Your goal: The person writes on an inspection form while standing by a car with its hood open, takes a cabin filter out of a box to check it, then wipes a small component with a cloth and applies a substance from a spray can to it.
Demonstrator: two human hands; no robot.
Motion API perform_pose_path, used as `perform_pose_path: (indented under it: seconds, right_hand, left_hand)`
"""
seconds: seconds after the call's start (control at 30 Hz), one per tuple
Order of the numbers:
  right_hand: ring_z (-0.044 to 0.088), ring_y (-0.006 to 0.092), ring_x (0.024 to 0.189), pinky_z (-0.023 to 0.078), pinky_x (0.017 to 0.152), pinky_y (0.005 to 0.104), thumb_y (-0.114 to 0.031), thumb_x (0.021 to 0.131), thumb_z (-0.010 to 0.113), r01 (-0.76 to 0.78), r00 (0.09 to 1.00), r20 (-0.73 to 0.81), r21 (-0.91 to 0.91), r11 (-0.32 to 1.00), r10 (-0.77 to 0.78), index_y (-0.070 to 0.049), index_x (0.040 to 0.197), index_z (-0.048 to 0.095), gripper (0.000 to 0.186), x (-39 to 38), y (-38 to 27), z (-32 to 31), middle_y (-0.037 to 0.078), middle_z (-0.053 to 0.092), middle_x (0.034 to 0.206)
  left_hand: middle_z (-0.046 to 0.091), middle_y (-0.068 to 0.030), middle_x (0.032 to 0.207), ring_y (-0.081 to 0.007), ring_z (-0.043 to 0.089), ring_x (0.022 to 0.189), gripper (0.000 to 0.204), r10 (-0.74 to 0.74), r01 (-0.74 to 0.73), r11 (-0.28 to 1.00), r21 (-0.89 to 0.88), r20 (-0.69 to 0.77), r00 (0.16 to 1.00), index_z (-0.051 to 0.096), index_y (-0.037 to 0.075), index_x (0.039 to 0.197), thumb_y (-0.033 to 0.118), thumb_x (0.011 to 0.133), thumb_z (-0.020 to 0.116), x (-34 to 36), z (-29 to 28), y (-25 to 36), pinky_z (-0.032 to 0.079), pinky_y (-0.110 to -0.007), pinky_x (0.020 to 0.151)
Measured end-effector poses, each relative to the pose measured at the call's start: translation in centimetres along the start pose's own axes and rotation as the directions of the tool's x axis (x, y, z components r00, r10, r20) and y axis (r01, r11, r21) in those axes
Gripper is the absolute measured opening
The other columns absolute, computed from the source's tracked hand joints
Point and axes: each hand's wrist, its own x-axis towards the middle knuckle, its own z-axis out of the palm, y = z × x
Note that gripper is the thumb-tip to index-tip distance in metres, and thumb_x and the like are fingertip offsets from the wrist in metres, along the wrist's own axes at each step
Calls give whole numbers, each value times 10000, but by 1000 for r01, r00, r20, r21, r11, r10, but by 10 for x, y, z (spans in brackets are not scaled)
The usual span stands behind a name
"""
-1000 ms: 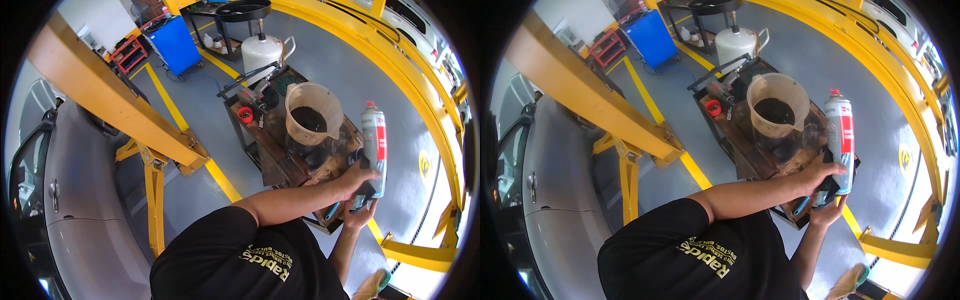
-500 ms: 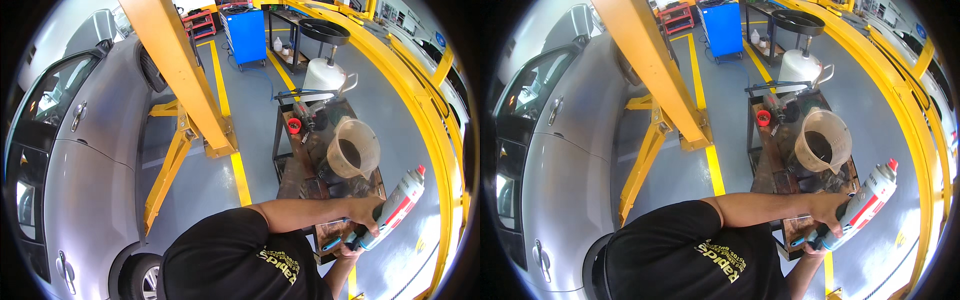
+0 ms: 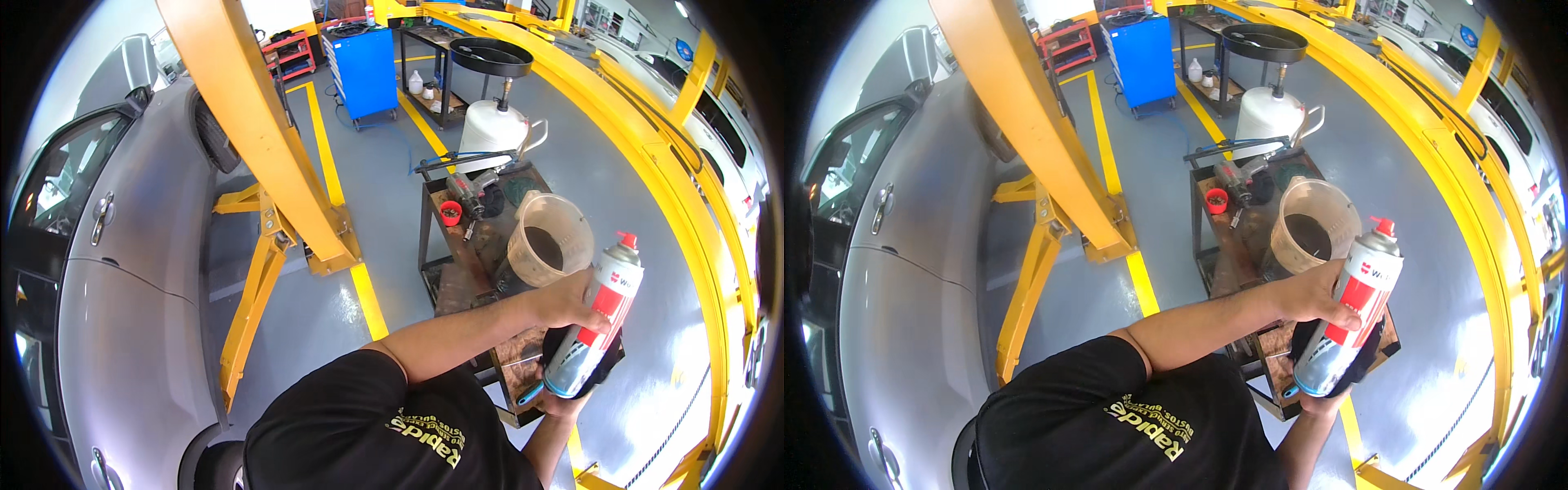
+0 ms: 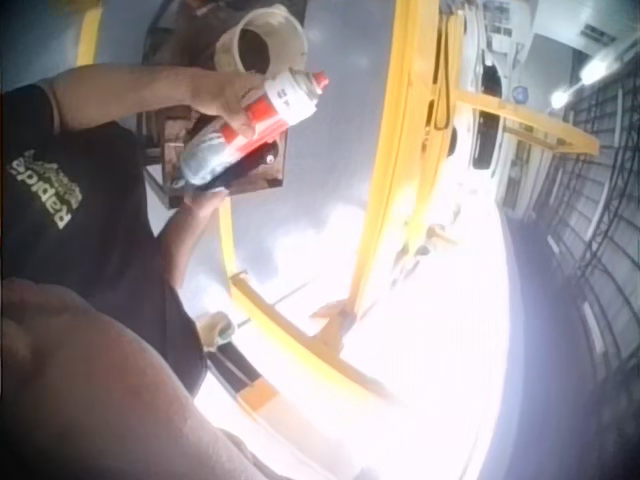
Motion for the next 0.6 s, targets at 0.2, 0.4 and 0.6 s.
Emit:
perform_pose_path:
  seconds: [0.2, 0.4, 0.6]
  right_hand:
    - [487, 481, 1337, 448, 1085, 555, -164, 872, 643, 109, 809, 191, -978, -177, -556, -63, 1562, 349, 757, 19, 4, 116, 302, 428, 1489]
    - [464, 508, 1367, 423, 1094, 563, -16, 770, 733, -34, 672, 481, -740, -672, -563, -51, 1501, 382, 811, 18, 20, 98, 355, 388, 1506]
    - [373, 378, 1465, 270, 1217, 456, 17, 779, 599, 93, 896, 39, -991, 101, -442, 7, 1547, 302, 823, 10, -44, 117, 240, 381, 1564]
  left_hand:
    - [648, -58, 1111, -166, 617, 1036, 511, 187, -78, 955, 286, -377, 907, 607, 32, 1233, 198, 785, 785, 7, 11, 4, 507, -344, 937]
    - [697, -190, 1040, -301, 704, 999, 368, 70, -92, 996, -11, -563, 824, 583, -50, 1160, 180, 889, 679, 30, 1, 11, 602, -415, 848]
    - [673, -198, 1055, -317, 665, 1085, 412, -62, -28, 986, -163, -520, 852, 566, -45, 1170, 276, 918, 621, 36, 3, -1, 517, -416, 992]
